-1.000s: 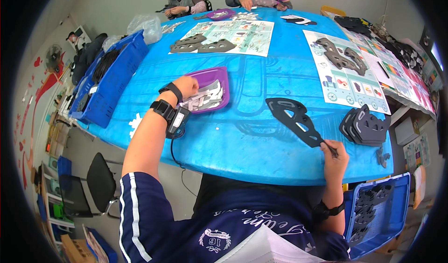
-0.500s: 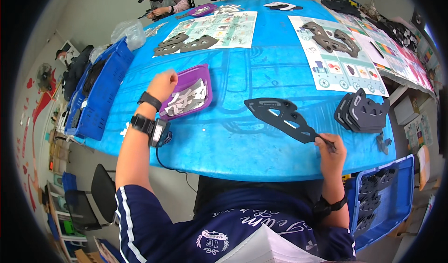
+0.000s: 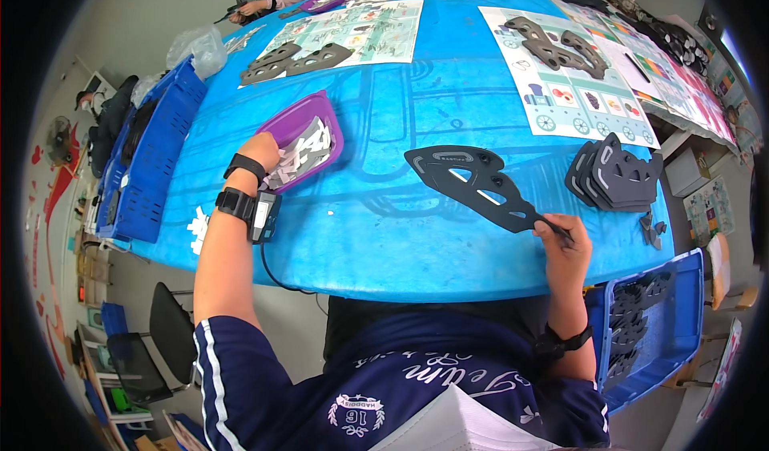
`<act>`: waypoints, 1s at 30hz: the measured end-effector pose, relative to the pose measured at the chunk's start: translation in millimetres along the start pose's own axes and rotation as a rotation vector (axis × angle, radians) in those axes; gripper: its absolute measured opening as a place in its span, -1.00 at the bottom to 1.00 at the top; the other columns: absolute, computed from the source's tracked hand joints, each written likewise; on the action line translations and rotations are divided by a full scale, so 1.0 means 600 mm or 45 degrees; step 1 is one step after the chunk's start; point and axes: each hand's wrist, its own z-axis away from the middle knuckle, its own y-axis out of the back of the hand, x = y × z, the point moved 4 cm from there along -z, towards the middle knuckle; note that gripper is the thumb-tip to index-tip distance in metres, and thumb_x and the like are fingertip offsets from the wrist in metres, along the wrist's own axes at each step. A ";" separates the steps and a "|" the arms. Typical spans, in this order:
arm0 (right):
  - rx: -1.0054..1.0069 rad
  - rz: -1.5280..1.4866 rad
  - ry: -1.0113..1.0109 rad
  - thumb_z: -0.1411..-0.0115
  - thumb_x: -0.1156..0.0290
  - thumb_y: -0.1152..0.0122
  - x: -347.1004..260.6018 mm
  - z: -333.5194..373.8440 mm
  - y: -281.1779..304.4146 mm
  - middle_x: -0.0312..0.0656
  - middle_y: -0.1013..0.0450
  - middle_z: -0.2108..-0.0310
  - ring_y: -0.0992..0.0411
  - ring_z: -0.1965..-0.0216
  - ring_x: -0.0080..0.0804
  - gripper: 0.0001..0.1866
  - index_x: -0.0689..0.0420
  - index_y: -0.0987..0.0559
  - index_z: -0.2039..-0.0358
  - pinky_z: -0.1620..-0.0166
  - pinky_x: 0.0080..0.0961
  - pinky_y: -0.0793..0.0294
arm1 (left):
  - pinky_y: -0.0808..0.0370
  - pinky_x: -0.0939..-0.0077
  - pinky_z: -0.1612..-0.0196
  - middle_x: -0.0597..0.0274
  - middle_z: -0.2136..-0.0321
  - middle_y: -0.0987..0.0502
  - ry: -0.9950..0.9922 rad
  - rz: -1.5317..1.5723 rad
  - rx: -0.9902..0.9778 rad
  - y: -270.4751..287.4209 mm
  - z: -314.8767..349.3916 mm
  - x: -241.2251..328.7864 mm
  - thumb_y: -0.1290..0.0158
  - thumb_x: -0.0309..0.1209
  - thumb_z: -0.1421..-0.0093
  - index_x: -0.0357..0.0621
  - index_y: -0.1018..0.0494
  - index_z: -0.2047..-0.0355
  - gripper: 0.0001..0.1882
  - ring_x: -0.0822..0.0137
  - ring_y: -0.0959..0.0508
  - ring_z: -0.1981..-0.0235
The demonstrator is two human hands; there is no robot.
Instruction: Applying adhesive strips to black synthetic shoe upper components at a manufacturing workstation.
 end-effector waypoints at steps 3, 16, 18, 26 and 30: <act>0.005 -0.012 0.020 -0.03 0.66 -0.17 -0.002 0.003 0.002 -0.21 -0.45 0.42 -0.41 0.44 -0.64 -0.87 0.28 -0.47 0.37 0.42 -0.78 -0.34 | -0.42 0.27 0.24 -0.10 0.36 -0.50 -0.087 0.082 0.197 -0.002 0.010 -0.005 -0.06 -0.40 0.03 -0.20 -0.43 0.34 -0.77 0.02 -0.51 0.29; 0.135 -0.137 -0.033 -0.02 0.68 -0.18 0.006 0.002 0.021 -0.13 -0.43 0.38 -0.45 0.43 -0.47 -0.82 0.29 -0.43 0.34 0.35 -0.64 -0.45 | -0.43 0.36 0.41 0.17 0.51 -0.47 -0.990 0.289 0.891 0.087 0.233 0.222 -0.01 -0.53 0.07 -0.14 -0.48 0.45 -0.87 0.17 -0.49 0.45; 0.159 -0.344 0.161 -0.02 0.70 -0.15 0.001 0.003 0.022 -0.08 -0.42 0.37 -0.45 0.44 -0.42 -0.81 0.27 -0.41 0.32 0.34 -0.58 -0.48 | -0.41 0.37 0.39 0.22 0.53 -0.47 -1.313 0.237 0.939 0.058 0.296 0.277 -0.04 -0.52 0.07 -0.17 -0.48 0.41 -0.85 0.26 -0.49 0.46; -0.020 -0.425 0.270 0.00 0.75 -0.13 -0.027 0.011 0.003 0.01 -0.41 0.37 -0.46 0.43 -0.36 -0.79 0.28 -0.38 0.33 0.36 -0.55 -0.50 | -0.43 0.50 0.24 0.12 0.34 -0.51 -1.161 0.936 0.173 0.005 0.346 0.314 -0.16 -0.33 0.05 -0.24 -0.45 0.23 -0.64 0.18 -0.50 0.30; -0.266 -0.552 0.014 0.02 0.76 -0.15 -0.073 0.028 -0.058 -0.01 -0.44 0.39 -0.48 0.44 -0.38 -0.79 0.29 -0.39 0.35 0.39 -0.59 -0.48 | -0.31 0.40 0.01 0.08 0.23 -0.50 -1.218 1.886 -0.224 -0.008 0.328 0.280 -0.24 -0.18 0.07 -0.28 -0.40 0.13 -0.44 0.23 -0.46 0.13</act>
